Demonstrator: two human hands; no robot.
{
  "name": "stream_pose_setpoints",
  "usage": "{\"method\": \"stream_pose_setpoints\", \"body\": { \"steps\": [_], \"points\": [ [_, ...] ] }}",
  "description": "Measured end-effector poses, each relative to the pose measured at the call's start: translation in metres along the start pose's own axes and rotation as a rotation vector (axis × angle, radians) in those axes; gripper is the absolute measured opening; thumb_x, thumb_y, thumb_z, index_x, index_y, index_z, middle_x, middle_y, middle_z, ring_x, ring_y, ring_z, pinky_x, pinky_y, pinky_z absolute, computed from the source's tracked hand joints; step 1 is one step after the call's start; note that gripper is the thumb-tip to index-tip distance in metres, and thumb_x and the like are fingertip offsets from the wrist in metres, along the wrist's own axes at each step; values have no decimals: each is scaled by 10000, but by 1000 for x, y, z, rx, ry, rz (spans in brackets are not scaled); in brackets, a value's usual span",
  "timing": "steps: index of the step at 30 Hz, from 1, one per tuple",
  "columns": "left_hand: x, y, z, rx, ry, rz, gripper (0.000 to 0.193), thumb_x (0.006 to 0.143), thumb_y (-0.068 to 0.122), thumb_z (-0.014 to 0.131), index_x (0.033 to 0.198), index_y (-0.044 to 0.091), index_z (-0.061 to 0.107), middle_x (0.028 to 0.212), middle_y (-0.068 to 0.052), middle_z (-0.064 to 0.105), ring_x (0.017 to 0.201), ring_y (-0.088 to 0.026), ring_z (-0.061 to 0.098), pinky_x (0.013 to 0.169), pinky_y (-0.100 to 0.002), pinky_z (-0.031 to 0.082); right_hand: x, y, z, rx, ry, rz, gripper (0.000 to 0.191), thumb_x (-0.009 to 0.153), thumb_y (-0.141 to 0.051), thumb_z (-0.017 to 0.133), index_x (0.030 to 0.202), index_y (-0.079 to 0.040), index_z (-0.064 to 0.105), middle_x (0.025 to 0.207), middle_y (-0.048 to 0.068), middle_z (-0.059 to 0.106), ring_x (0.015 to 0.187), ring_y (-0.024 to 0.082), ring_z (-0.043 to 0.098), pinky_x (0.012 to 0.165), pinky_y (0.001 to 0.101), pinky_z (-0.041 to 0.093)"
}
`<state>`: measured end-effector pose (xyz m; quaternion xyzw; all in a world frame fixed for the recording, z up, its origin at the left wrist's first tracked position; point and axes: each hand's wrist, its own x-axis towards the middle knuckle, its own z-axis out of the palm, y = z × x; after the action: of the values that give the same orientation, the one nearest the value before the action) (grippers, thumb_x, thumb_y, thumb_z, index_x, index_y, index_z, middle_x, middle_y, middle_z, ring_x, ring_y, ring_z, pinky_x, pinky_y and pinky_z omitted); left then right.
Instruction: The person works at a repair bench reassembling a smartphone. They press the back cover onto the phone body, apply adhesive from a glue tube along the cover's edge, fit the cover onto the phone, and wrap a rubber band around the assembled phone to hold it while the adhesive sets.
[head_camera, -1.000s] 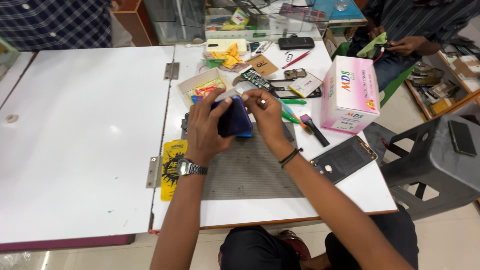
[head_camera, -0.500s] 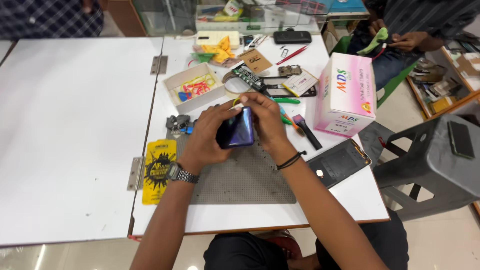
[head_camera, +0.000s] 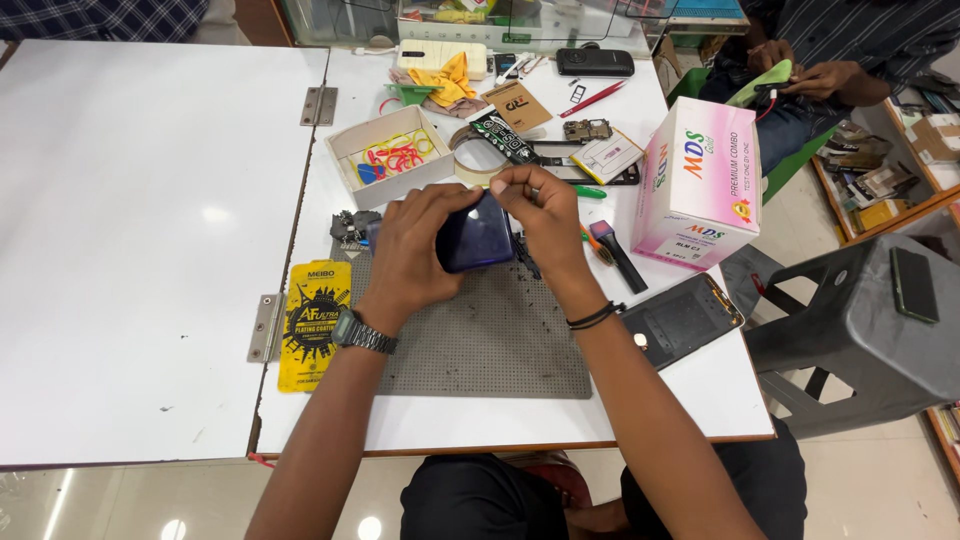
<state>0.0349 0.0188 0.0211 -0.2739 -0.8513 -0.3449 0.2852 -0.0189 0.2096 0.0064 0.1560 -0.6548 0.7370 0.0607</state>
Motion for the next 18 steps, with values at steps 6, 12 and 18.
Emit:
{"method": "stream_pose_setpoints", "body": {
  "steps": [6, 12, 18],
  "points": [
    [1, -1, -4, 137, 149, -98, 775, 563, 68, 867, 1299, 131, 633, 1238, -31, 659, 1155, -257, 618, 901, -400, 428, -23, -25, 21, -623, 68, -448, 144, 885, -176, 780, 936, -43, 753, 739, -1, 662, 695, 71, 482, 619, 231, 427],
    [-1, -14, -6, 209, 302, -230, 760, 606, 148, 926, 1303, 118, 624, 1201, -56, 662, 1131, -276, 627, 883, -419, 452, -25, -42, 31, -570, -133, 17, 250, 885, -272, 811, 798, -55, 722, 553, -29, 610, 487, 44, 505, 461, 279, 417],
    [-4, -28, -10, 145, 326, -309, 748, 652, 201, 902, 1335, 117, 606, 1202, -63, 674, 1106, -285, 649, 939, -425, 520, -46, -55, 40, -656, -553, -571, 170, 743, -47, 739, 898, -110, 711, 935, 2, 704, 892, 216, 585, 783, 339, 492]
  ]
}}
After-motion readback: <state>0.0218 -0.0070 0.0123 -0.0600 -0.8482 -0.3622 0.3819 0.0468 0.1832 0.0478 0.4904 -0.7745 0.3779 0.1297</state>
